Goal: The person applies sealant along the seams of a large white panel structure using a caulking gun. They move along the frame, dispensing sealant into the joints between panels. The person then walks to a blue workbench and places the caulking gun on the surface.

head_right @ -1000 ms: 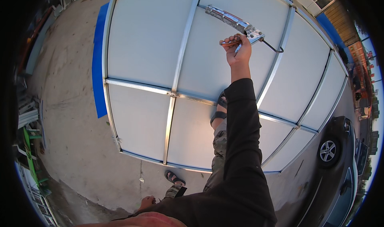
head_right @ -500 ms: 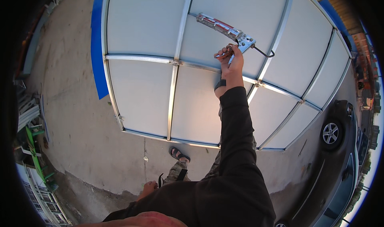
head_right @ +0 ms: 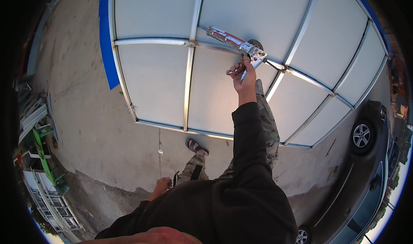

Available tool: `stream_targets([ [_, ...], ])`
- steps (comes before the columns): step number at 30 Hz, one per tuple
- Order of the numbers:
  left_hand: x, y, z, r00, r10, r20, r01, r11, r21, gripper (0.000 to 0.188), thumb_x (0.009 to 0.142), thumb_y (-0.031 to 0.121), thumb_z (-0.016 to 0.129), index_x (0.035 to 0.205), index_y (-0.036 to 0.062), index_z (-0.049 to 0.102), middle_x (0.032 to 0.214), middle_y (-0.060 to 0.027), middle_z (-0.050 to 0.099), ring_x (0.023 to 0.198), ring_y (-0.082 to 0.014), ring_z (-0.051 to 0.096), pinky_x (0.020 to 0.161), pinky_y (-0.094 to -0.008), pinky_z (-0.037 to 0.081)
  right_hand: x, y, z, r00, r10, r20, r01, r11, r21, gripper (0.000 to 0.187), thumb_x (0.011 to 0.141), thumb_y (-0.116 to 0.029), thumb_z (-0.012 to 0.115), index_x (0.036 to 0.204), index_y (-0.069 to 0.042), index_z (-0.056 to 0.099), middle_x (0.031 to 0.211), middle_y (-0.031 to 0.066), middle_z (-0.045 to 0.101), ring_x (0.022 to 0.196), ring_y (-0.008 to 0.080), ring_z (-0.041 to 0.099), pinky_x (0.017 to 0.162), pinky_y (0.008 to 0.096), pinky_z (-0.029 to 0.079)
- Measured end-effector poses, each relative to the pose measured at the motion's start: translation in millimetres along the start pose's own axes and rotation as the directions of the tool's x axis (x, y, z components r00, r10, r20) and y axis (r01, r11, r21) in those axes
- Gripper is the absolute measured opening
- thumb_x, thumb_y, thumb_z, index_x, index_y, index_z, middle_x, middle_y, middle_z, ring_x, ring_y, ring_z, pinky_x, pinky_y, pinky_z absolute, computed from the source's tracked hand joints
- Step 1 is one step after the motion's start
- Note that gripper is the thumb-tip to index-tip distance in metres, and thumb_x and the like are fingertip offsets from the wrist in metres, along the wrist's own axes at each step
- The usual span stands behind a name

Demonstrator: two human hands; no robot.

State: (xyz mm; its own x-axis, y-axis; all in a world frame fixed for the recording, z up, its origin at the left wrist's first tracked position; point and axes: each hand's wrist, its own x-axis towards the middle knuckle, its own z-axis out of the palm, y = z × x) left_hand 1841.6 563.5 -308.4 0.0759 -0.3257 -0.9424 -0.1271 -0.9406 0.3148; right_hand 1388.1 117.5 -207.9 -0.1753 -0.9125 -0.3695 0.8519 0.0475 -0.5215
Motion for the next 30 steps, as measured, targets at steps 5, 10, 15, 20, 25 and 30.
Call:
stream_targets([
  [5, 3.2, 9.4, 13.0, 0.998, -0.036, 0.042, 0.039, 0.997, -0.071, 0.033, 0.096, 0.033, 0.056, 0.093, 0.0009, 0.064, 0.077, -0.0047, 0.063, 0.066, -0.0146, 0.060, 0.059, -0.0298, 0.049, -8.1, 2.2, -14.8, 0.999, 0.033, 0.010, -0.033, 0.999, -0.042, 0.014, 0.095, -0.022, 0.054, 0.086, -0.011, 0.055, 0.072, 0.0051, 0.057, 0.064, 0.0235, 0.060, 0.065, 0.0456, 0.053],
  [10, 11.8, 24.1, 30.3, 0.995, 0.069, 0.069, -0.064, 0.996, -0.065, 0.029, 0.097, 0.028, 0.056, 0.090, 0.0012, 0.063, 0.074, -0.0039, 0.061, 0.063, -0.0136, 0.057, 0.056, -0.0290, 0.046, -11.6, -8.9, -9.0, 0.996, 0.090, -0.023, -0.092, 0.990, -0.107, 0.012, 0.094, -0.021, 0.054, 0.088, -0.010, 0.055, 0.073, 0.0061, 0.057, 0.066, 0.0239, 0.060, 0.066, 0.0473, 0.053],
  [15, 17.9, 60.4, 48.3, 0.997, 0.062, 0.050, -0.060, 0.997, -0.043, 0.028, 0.097, 0.027, 0.056, 0.089, 0.0013, 0.062, 0.073, -0.0043, 0.059, 0.063, -0.0138, 0.055, 0.055, -0.0292, 0.044, -1.3, -34.2, 42.8, 0.993, 0.103, -0.055, -0.114, 0.959, -0.261, 0.010, 0.093, -0.016, 0.052, 0.091, -0.007, 0.055, 0.079, 0.0092, 0.061, 0.075, 0.0268, 0.064, 0.073, 0.0478, 0.055],
  [20, 25.3, 106.1, 53.7, 0.995, 0.069, 0.066, -0.071, 0.997, 0.034, 0.031, 0.098, 0.031, 0.055, 0.091, 0.0013, 0.063, 0.076, -0.0048, 0.061, 0.066, -0.0141, 0.058, 0.058, -0.0298, 0.047, 23.3, -71.4, 96.3, 0.993, 0.114, -0.018, -0.110, 0.889, -0.445, 0.013, 0.092, -0.011, 0.048, 0.094, -0.002, 0.056, 0.093, 0.0147, 0.063, 0.090, 0.0320, 0.067, 0.084, 0.0481, 0.057],
  [25, 40.8, 137.8, 52.6, 0.996, 0.088, 0.034, -0.089, 0.996, 0.031, 0.033, 0.097, 0.031, 0.054, 0.093, 0.0002, 0.065, 0.078, -0.0062, 0.064, 0.068, -0.0149, 0.060, 0.060, -0.0312, 0.049, 28.6, -145.6, 110.7, 0.974, 0.111, 0.200, -0.048, 0.954, -0.297, 0.023, 0.087, -0.009, 0.047, 0.104, 0.002, 0.059, 0.102, 0.0184, 0.064, 0.099, 0.0356, 0.065, 0.089, 0.0490, 0.056],
  [30, 50.9, 154.6, 59.5, 0.995, 0.095, 0.025, -0.096, 0.992, 0.081, 0.032, 0.096, 0.031, 0.055, 0.093, 0.0007, 0.066, 0.078, -0.0055, 0.064, 0.066, -0.0147, 0.060, 0.059, -0.0318, 0.050, 73.5, -174.8, 143.3, 0.861, -0.232, 0.452, 0.248, 0.968, 0.025, 0.040, 0.080, -0.005, 0.048, 0.119, 0.003, 0.055, 0.109, 0.0194, 0.064, 0.109, 0.0366, 0.062, 0.102, 0.0560, 0.048],
])
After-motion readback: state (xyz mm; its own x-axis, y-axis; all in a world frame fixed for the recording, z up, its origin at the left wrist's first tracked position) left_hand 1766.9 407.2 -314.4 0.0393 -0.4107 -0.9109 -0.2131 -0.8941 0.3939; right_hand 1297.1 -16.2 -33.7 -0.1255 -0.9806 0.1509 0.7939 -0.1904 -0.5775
